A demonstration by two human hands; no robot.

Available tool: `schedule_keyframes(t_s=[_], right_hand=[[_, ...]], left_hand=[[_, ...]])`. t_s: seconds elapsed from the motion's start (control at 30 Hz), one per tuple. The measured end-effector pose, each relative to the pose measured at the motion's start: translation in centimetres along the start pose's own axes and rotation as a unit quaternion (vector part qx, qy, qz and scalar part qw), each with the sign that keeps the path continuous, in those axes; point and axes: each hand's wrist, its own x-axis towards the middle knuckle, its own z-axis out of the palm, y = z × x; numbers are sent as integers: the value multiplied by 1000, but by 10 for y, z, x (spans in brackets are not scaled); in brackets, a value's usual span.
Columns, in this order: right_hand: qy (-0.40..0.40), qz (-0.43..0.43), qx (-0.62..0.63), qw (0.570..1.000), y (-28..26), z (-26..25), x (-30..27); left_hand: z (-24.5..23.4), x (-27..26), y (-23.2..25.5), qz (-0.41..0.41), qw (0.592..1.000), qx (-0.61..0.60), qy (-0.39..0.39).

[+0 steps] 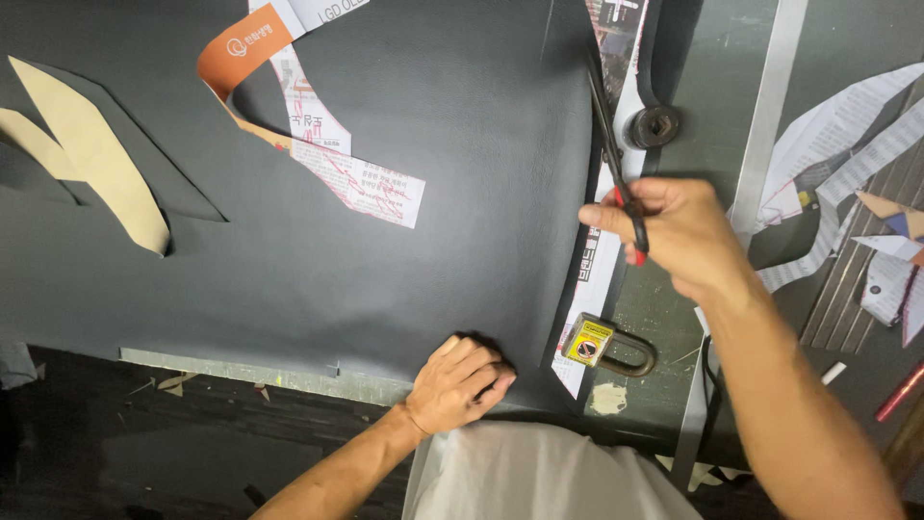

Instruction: The person aligns a paper template on a dark sheet, secures it with a padlock and weights, then uses shears to cut the sheet along the template's edge. After cutting, the person removes the template and marks the cut piece with a white marker.

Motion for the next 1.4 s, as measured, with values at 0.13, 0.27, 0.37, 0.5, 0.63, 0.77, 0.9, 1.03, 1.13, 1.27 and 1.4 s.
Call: schedule_keyframes(t_s=[0.13,0.27,0.37,0.5,0.63,0.77,0.9,1.03,1.13,1.27,1.4], right_hand=[[-19,-10,-24,999,-6,-6,3],[-26,-2,-33,999,-15,-9,5],[-12,27,-72,997,-26,-13,12],[-25,9,-82,996,-39,-20,16],[-27,14,-92,995,-47,-23,15],[-27,22,-110,993,-58,-25,20],[-18,29,-134,990,-66,-29,29],[-36,13,-137,990,-69,-32,31],[-30,12,-159,987,-74,-35,32],[-27,13,-194,981,-84,-38,40],[-47,24,-208,977,-90,-42,45]], left_hand=[[1,1,0,-1,1000,-2,5],[0,1,0,-9,1000,-1,-1],[-1,1,0,-3,1000,-4,4],[-1,1,0,1,1000,-2,11],[0,2,0,-2,1000,-6,13],[0,1,0,-5,1000,-2,13],[0,1,0,-7,1000,-4,10],[1,0,-1,-10,1000,-2,7],[3,-1,-2,-11,1000,-4,7],[4,-1,-1,-14,1000,0,4],[-1,2,-1,-16,1000,-13,9]])
